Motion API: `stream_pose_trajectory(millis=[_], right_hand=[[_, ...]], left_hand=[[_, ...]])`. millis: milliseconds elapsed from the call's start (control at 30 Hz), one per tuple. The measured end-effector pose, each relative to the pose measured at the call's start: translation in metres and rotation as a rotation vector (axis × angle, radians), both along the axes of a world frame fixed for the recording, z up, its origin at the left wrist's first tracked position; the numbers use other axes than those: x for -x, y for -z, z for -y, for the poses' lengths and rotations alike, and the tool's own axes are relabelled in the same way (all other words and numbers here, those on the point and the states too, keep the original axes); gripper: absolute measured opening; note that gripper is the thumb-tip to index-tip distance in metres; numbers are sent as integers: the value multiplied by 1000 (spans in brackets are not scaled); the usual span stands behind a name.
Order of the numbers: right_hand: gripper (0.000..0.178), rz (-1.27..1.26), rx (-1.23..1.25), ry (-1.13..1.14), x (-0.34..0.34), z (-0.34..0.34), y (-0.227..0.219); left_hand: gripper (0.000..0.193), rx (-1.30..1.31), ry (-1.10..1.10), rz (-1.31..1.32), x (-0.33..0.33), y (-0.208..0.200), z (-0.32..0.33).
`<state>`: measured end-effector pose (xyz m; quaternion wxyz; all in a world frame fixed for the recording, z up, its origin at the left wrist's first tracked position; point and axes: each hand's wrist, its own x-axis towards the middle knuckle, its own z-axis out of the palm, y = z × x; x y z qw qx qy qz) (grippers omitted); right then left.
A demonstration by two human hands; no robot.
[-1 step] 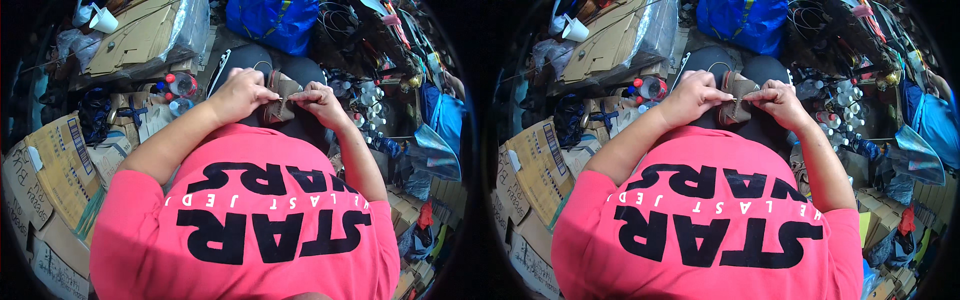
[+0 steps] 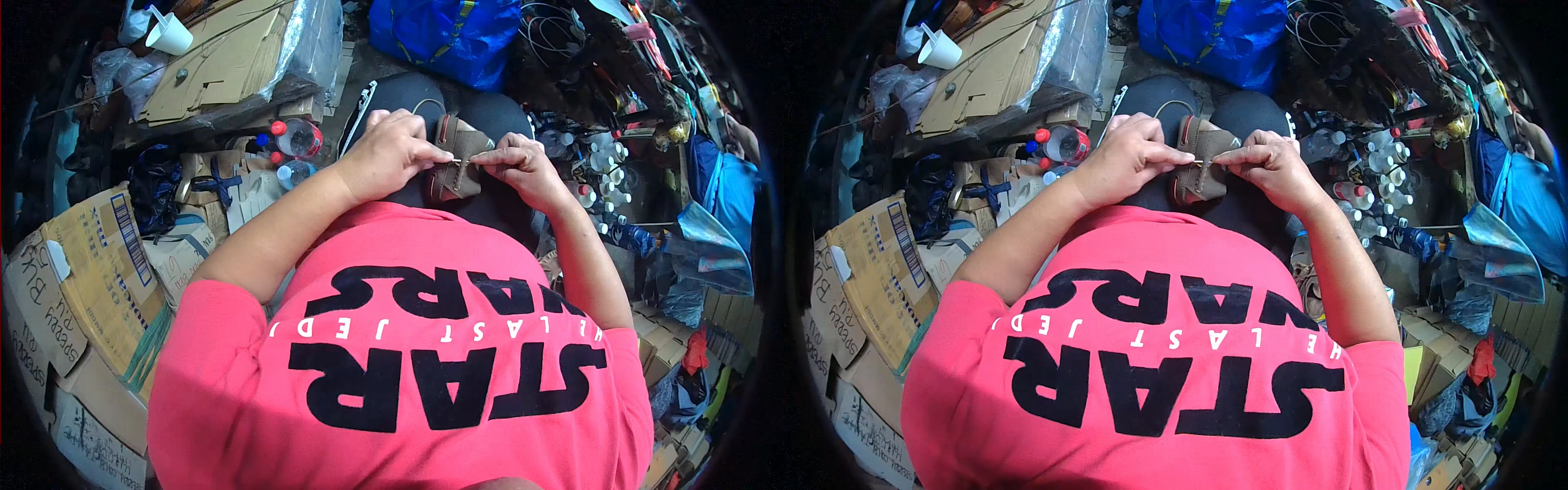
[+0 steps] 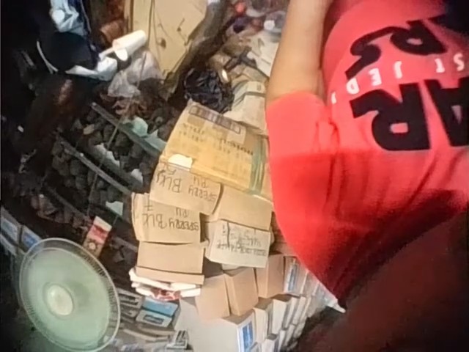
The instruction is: Stitching together leather components of a shoe by hand using a needle and thread.
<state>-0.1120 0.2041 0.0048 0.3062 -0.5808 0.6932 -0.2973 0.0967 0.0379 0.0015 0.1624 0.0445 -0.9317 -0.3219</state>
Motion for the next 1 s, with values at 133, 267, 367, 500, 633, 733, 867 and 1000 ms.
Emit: stream_pose_trajectory(millis=[133,267,367,500,633,733,867,1000], right_hand=[[30,-2,20,-7,1,1,4],[30,136,9,48,1,9,8],[29,51,43,12,2,3,8],[26,-90,74,20,-7,-2,3],[25,-78,99,60,-10,1,6],[23,-12,82,124,-13,4,10],[18,111,66,240,-24,7,12],[14,365,21,358,-27,15,17]], left_hand=[[24,26,34,27,7,13,14],[21,-48,142,192,35,7,30],[23,-18,138,-5,27,14,23],[28,56,-7,90,5,11,16],[22,17,-128,81,6,5,1],[20,3,-242,61,11,10,-14],[14,-49,-344,135,14,7,-24],[11,-63,-360,179,22,5,-26]])
